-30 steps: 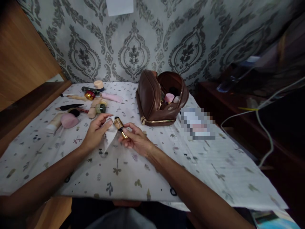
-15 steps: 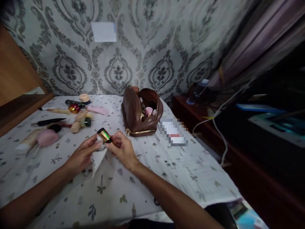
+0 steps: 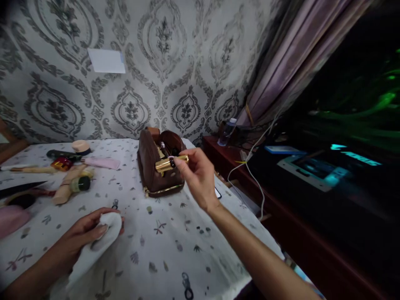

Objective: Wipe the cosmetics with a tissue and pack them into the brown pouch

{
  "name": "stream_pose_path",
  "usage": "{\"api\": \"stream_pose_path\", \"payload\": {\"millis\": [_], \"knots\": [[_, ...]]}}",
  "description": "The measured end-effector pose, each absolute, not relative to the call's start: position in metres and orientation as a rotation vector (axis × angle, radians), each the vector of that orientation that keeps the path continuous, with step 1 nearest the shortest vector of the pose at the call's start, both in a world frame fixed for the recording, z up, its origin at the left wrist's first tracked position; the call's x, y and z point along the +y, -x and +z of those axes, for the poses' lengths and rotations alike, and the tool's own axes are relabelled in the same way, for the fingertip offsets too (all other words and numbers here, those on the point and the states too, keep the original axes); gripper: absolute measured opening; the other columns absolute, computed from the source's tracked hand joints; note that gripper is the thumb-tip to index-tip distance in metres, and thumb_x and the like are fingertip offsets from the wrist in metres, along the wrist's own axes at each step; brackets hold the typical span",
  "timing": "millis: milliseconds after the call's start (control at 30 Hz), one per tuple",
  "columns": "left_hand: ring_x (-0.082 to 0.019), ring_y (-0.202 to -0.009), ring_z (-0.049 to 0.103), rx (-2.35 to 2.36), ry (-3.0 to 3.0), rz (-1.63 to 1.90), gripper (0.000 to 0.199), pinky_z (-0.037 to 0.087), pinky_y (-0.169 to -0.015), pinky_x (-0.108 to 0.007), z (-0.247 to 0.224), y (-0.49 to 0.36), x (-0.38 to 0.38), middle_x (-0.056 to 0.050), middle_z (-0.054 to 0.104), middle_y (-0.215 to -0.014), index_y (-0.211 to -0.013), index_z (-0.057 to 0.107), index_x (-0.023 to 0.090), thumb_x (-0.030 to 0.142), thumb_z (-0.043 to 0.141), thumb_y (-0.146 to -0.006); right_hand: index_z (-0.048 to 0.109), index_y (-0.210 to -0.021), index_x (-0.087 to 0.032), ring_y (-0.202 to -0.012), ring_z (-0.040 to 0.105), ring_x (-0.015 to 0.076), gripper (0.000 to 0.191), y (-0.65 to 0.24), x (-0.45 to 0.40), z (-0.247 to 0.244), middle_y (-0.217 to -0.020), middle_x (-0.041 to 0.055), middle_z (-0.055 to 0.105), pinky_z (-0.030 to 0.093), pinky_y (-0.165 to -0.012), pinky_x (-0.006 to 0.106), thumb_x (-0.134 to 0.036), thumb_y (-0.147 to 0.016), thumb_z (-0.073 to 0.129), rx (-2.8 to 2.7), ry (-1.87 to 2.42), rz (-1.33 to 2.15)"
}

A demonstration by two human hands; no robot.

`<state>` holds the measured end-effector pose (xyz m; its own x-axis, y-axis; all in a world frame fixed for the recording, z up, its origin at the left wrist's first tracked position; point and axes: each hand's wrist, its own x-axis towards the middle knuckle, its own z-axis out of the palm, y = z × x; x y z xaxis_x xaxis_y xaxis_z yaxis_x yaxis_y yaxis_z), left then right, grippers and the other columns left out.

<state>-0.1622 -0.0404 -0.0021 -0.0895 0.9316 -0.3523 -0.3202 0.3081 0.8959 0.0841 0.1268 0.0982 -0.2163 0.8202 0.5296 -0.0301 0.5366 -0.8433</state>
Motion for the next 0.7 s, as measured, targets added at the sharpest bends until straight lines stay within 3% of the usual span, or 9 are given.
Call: {"api": "stream_pose_path", "payload": {"millis": [133, 267, 500, 700], "knots": [[-0.023, -0.086, 0.071, 1.314, -0.588, 1.146, 0.057, 0.055, -0.074, -0.025, 0.001, 0.165, -0.037, -0.008, 0.077, -0.098, -0.109, 0.072, 0.021, 0.046, 0.088, -0.061, 0.057, -0.087, -0.020, -0.061, 0.054, 0.0113, 0.032, -0.095, 0.161, 0.112, -0.074, -0.0018, 0.060, 0.044, -0.056, 0.024, -0.046, -0.079, 0.074, -1.752, 0.693, 0.767], [-0.025, -0.090, 0.071, 1.358, -0.556, 1.095, 0.056, 0.057, -0.078, -0.028, 0.005, 0.169, -0.033, -0.007, 0.077, -0.100, -0.108, 0.072, 0.022, 0.046, 0.088, -0.060, 0.064, -0.098, -0.019, -0.069, 0.059, 0.0141, 0.024, -0.093, 0.181, 0.108, -0.078, 0.0003, 0.066, 0.045, -0.062, 0.025, -0.040, -0.087, 0.067, -2.036, 0.710, 0.618], [-0.029, -0.087, 0.072, 1.405, -0.490, 1.071, 0.057, 0.059, -0.077, -0.033, 0.005, 0.167, -0.032, -0.007, 0.078, -0.094, -0.102, 0.074, 0.022, 0.048, 0.090, -0.055, 0.067, -0.113, -0.019, -0.093, 0.068, 0.0184, 0.021, -0.085, 0.192, 0.104, -0.108, 0.0061, 0.073, 0.047, -0.077, 0.027, -0.027, -0.096, 0.058, -2.467, 0.605, 0.383], [-0.026, -0.081, 0.072, 1.505, -0.479, 1.128, 0.059, 0.058, -0.071, -0.028, 0.013, 0.154, -0.032, -0.005, 0.079, -0.092, -0.096, 0.074, 0.024, 0.055, 0.090, -0.049, 0.069, -0.105, -0.020, -0.092, 0.067, 0.0186, 0.019, -0.081, 0.194, 0.102, -0.096, 0.0056, 0.073, 0.044, -0.078, 0.026, -0.028, -0.098, 0.053, -2.689, 0.592, 0.261]]}}
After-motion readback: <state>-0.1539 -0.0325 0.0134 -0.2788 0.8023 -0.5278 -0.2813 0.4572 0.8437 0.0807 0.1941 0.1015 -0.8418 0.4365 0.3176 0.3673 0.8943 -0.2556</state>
